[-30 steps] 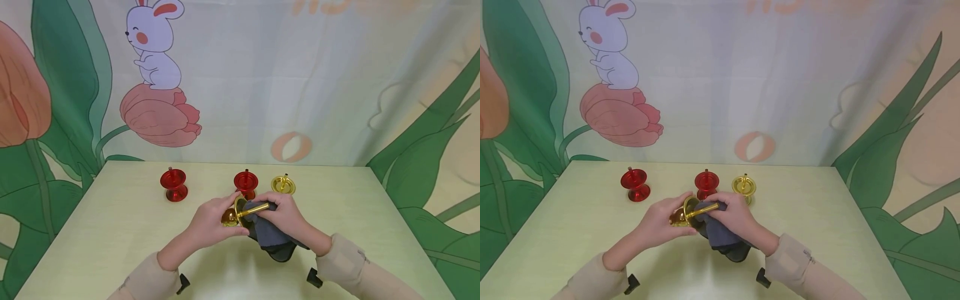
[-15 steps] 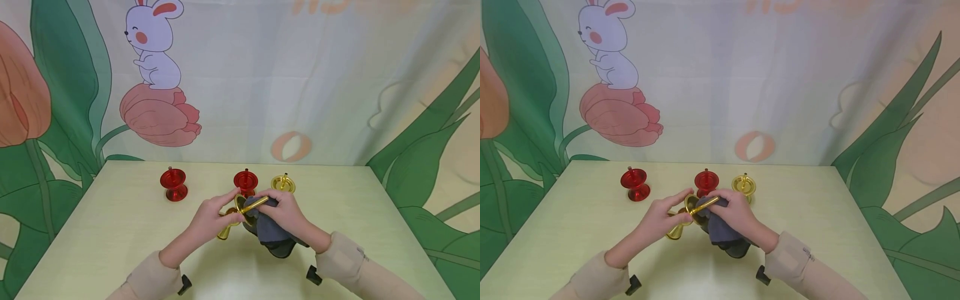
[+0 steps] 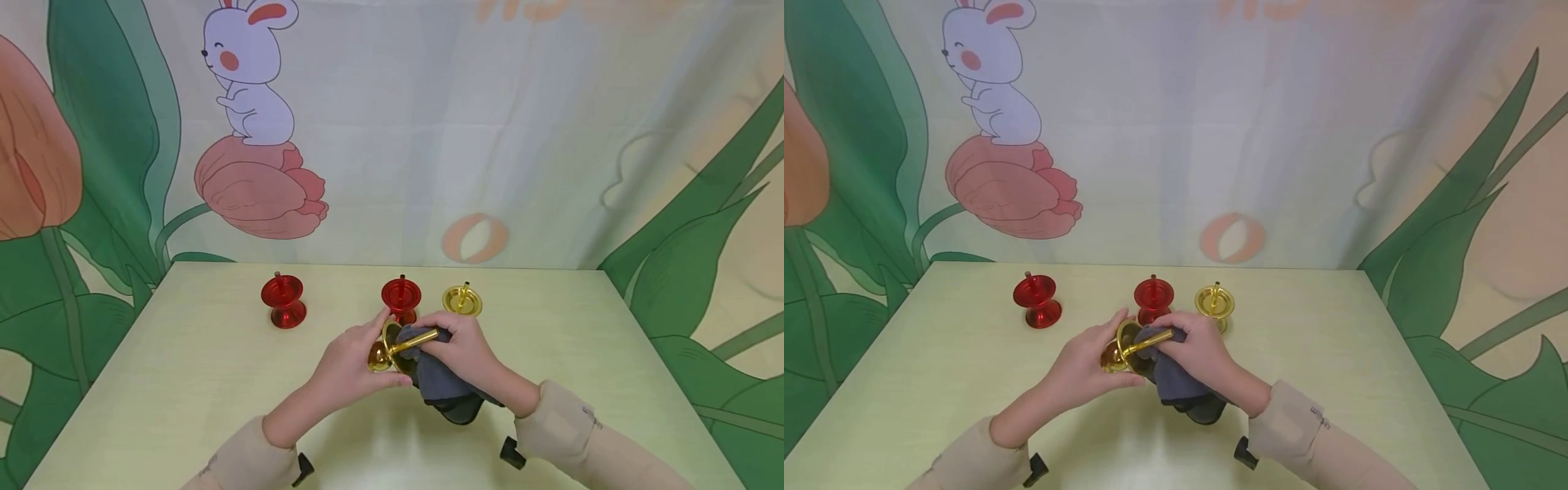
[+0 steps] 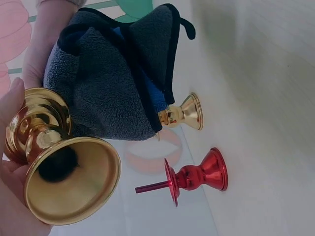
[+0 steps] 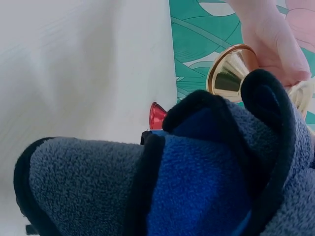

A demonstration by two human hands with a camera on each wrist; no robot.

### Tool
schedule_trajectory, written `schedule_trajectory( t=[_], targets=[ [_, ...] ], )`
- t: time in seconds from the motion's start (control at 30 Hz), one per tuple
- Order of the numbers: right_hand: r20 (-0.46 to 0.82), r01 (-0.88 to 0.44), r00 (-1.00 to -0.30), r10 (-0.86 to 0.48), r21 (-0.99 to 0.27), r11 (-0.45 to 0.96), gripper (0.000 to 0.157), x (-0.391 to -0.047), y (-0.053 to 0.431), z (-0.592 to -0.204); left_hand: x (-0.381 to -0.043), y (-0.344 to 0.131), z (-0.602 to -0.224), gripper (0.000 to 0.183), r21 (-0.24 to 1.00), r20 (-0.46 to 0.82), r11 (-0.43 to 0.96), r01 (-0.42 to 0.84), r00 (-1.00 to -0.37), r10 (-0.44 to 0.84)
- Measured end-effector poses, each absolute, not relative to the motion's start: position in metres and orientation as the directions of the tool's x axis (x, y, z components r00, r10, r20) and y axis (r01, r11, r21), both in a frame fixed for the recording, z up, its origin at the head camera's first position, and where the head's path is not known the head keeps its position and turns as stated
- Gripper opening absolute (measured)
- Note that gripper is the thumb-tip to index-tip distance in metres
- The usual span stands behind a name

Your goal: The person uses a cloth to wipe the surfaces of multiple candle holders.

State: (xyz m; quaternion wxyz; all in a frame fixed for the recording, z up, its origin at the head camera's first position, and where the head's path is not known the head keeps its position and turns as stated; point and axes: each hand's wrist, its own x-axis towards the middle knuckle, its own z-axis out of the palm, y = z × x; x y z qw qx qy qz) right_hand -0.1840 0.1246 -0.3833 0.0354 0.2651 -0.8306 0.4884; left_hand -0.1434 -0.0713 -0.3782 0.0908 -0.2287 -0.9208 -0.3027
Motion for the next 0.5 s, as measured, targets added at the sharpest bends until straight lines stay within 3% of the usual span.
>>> schedule_trajectory(
  t=[0.17, 0.33, 0.5],
  targets=[
    [0.363, -0.53, -0.828, -0.428, -0.757, 0.383, 0.019, -0.185, 0.124, -0.383, -0.144, -0.074, -0.381, 0.086, 0.565, 0.296, 0.652, 0.505, -0.862, 0.411],
    [0.335, -0.482, -0.861, -0.382, -0.778, 0.404, 0.019, -0.19, 0.127, -0.382, -0.146, -0.076, -0.385, 0.085, 0.687, 0.194, 0.55, 0.475, -0.85, 0.49],
    [0.298, -0.414, -0.9, -0.318, -0.812, 0.411, 0.022, -0.197, 0.132, -0.385, -0.147, -0.078, -0.391, 0.082, 0.801, 0.161, 0.474, 0.365, -0.895, 0.416]
  ],
)
